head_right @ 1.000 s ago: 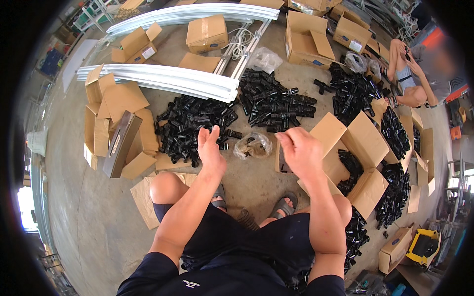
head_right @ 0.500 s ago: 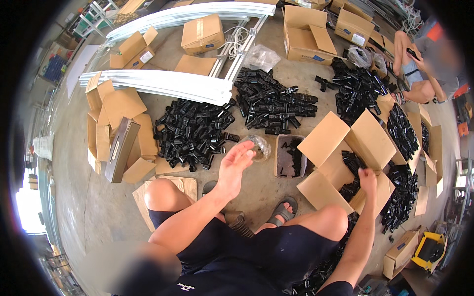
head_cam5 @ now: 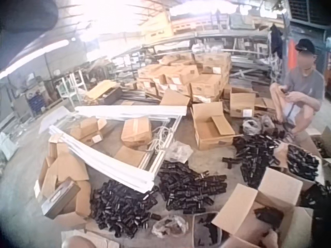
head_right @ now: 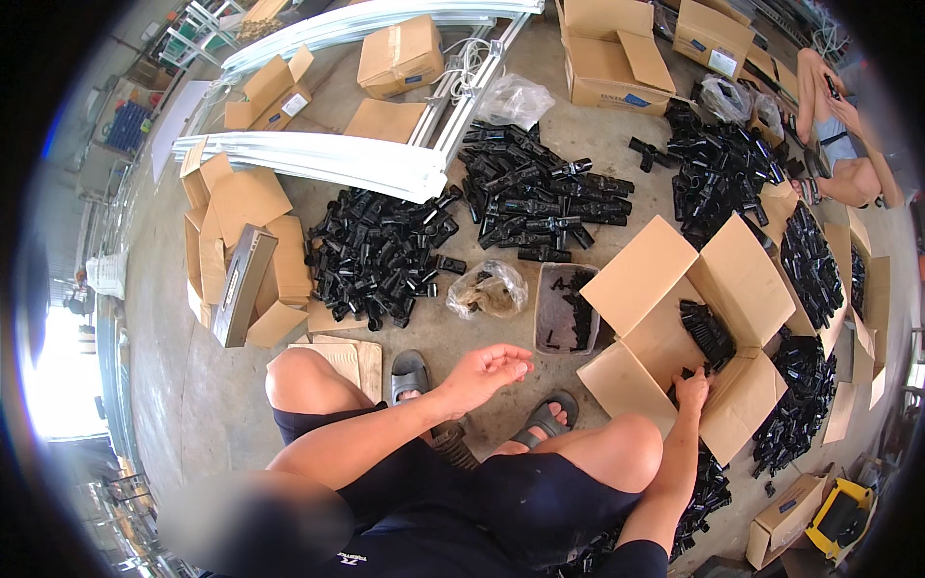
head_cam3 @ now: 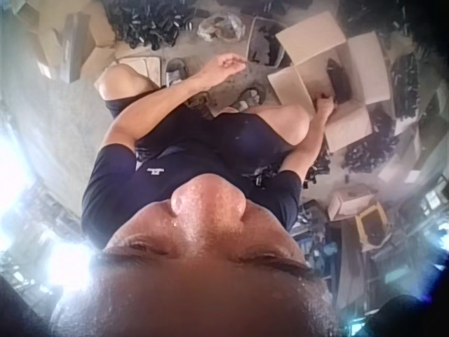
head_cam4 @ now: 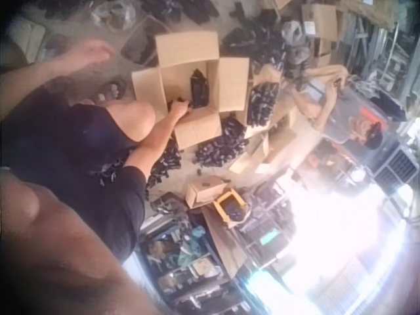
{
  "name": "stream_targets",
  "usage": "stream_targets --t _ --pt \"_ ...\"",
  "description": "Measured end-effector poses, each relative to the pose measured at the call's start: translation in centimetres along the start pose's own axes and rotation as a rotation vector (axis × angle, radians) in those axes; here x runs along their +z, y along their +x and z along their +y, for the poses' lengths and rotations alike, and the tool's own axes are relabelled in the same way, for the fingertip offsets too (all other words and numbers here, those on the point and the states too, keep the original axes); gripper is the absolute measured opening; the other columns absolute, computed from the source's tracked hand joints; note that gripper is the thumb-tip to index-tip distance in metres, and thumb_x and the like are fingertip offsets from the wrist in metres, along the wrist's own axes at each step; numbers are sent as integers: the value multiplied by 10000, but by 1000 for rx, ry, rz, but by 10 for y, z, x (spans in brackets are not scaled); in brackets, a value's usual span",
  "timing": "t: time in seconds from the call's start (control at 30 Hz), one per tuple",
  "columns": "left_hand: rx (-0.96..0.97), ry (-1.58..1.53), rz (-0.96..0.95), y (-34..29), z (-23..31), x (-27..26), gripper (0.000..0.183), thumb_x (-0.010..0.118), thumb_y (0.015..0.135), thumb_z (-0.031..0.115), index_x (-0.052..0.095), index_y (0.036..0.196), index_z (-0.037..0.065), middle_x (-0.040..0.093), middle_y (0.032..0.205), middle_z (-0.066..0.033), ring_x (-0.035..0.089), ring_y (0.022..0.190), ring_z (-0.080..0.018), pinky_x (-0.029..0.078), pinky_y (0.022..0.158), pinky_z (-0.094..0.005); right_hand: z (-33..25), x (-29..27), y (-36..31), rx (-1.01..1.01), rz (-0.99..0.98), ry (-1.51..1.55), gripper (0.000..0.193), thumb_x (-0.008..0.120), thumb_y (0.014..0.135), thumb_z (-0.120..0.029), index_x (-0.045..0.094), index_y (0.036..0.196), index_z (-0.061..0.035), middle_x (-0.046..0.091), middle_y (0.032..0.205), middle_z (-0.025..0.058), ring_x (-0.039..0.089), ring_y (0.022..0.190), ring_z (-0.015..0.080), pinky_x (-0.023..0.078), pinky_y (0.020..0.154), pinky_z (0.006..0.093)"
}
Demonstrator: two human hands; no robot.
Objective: The person picks up small black plastic bracket components from cardboard boxes on the floor, holds them with both hands to pick off small pieces of debris, and places the cleaned parts into a different cardboard box.
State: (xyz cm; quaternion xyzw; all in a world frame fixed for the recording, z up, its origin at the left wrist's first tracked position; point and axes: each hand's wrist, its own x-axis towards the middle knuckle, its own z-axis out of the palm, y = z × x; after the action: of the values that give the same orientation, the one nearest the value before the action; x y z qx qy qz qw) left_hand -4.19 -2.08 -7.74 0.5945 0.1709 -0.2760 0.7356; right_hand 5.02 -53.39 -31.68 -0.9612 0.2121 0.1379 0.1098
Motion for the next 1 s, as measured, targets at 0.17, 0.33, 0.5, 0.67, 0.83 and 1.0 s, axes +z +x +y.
stream_targets --t 0.17,0.33,0.5,0.67,0.83,1.0 --pt "-20 45 -12 -5 -4 1 355 634 1057 208 615 1356 17 705 1228 -62 633 1074 -108 519 944 -270 -36 -14 -35 -182 139 -8 463 861 784 -227 644 1118 10 672 1101 286 650 1081 450 533 929 481" --pt "42 85 -44 -6 -4 5 342 634 1055 198 621 1346 18 714 1184 -59 642 1049 -105 522 934 -267 -35 -29 -37 -152 183 67 297 805 871 -235 638 977 -13 716 983 244 681 974 454 531 823 525" --pt "107 106 -70 -9 -9 7 338 656 1043 194 632 1327 13 715 1149 -48 648 1022 -101 528 924 -267 -38 -38 -49 -156 235 23 251 732 941 -268 691 978 -23 733 962 229 701 922 451 539 791 529" --pt "128 100 -94 -17 -7 7 341 666 1038 199 635 1324 16 712 1153 -43 648 1030 -99 530 936 -270 -23 -54 -36 -84 238 71 222 703 952 -223 751 983 -9 737 948 242 706 918 447 550 810 515" --pt "134 102 -100 -28 4 7 347 662 1041 197 626 1324 -2 708 1166 -55 654 1057 -105 530 957 -276 -34 -59 -38 -98 41 77 240 701 943 -211 756 1010 12 745 995 260 718 965 424 562 856 500" --pt "140 29 -165 -30 1 11 340 654 1046 189 622 1317 -15 710 1160 -68 657 1077 -113 530 969 -286 -32 -27 -24 -176 -128 24 271 775 847 -218 770 958 29 747 990 270 719 984 437 570 878 485"
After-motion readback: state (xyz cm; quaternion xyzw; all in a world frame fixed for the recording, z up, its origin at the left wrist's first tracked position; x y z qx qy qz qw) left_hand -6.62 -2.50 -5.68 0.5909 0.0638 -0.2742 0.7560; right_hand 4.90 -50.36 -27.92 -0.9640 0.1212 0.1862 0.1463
